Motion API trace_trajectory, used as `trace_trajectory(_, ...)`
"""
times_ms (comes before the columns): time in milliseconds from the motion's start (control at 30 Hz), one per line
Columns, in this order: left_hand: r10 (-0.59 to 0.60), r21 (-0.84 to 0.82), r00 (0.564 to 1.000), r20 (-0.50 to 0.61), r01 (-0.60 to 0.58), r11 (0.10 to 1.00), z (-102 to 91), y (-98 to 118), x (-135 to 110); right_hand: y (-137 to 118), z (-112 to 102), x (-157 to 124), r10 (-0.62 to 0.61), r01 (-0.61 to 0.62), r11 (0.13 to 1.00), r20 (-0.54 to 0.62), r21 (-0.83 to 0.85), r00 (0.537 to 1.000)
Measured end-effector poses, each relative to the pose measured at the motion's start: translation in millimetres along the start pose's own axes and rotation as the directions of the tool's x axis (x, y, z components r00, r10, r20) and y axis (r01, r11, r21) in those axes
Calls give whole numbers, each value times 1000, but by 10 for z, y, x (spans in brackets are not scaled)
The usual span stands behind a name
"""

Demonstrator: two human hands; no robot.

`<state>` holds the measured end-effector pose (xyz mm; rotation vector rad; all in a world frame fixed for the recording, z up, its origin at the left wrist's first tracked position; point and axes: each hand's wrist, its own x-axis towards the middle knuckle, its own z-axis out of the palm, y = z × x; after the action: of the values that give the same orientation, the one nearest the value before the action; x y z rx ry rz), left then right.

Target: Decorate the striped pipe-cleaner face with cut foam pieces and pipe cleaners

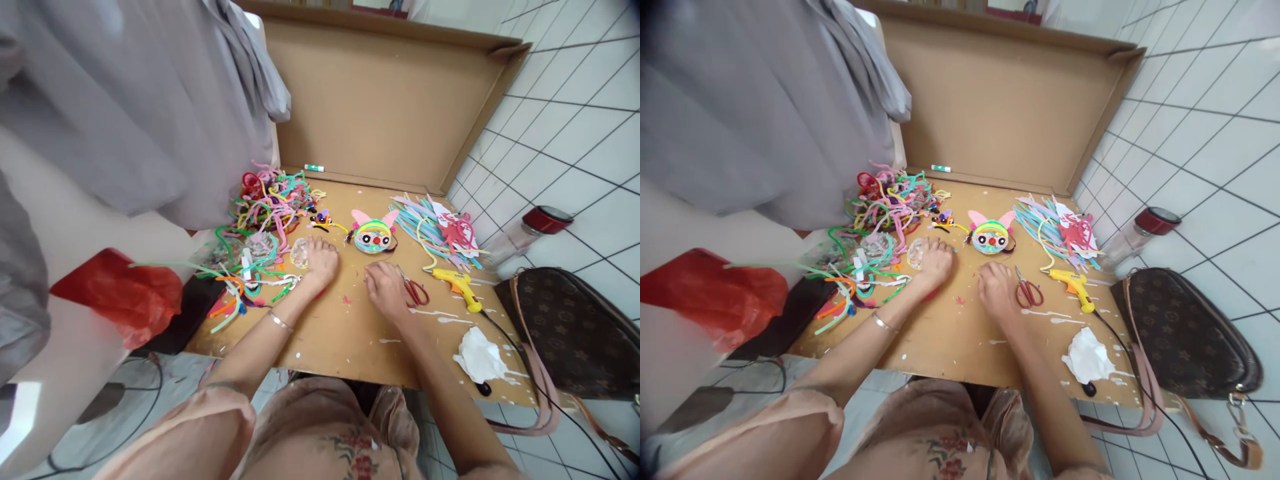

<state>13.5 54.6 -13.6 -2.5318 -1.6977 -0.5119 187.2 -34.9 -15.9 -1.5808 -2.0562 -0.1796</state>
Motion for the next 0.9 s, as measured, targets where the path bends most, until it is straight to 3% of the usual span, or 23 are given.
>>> trace_trajectory(167, 124, -50, 992, 30, -122, 991, 28, 68, -89, -20, 130, 93, -14, 14, 998, 15, 62, 1000)
trace_trajectory(300, 139, -392, 986, -90, -164, 905, -30, 230, -182, 85, 178, -1, 133, -103, 948, -83, 301, 988)
trace_trajectory(367, 116, -604, 984, -139, -176, 777, -12, 329, -206, 130, 170, -29, 251, -185, 864, -83, 468, 964)
trace_trajectory(433, 67, -755, 989, -131, -144, 639, 40, 408, -210, 157, 158, -32, 347, -269, 747, -11, 608, 938)
trace_trajectory(500, -23, -880, 999, -42, -26, 475, 107, 452, -206, 161, 162, -21, 394, -339, 610, 97, 716, 914)
trace_trajectory(567, -90, -966, 989, 120, 137, 217, 161, 464, -212, 143, 186, -8, 382, -381, 462, 209, 800, 901)
trace_trajectory(633, -81, -970, 967, 242, 240, -32, 183, 457, -229, 109, 222, 0, 330, -409, 338, 300, 848, 895)
trace_trajectory(667, -77, -962, 962, 261, 253, -105, 181, 450, -238, 89, 241, 2, 309, -423, 294, 334, 857, 890)
trace_trajectory(733, -115, -962, 962, 249, 232, -144, 162, 436, -250, 53, 272, 6, 305, -458, 241, 382, 856, 872)
trace_trajectory(900, -261, -976, 942, 213, 192, -105, 133, 407, -213, 43, 269, 15, 425, -513, 223, 390, 829, 816)
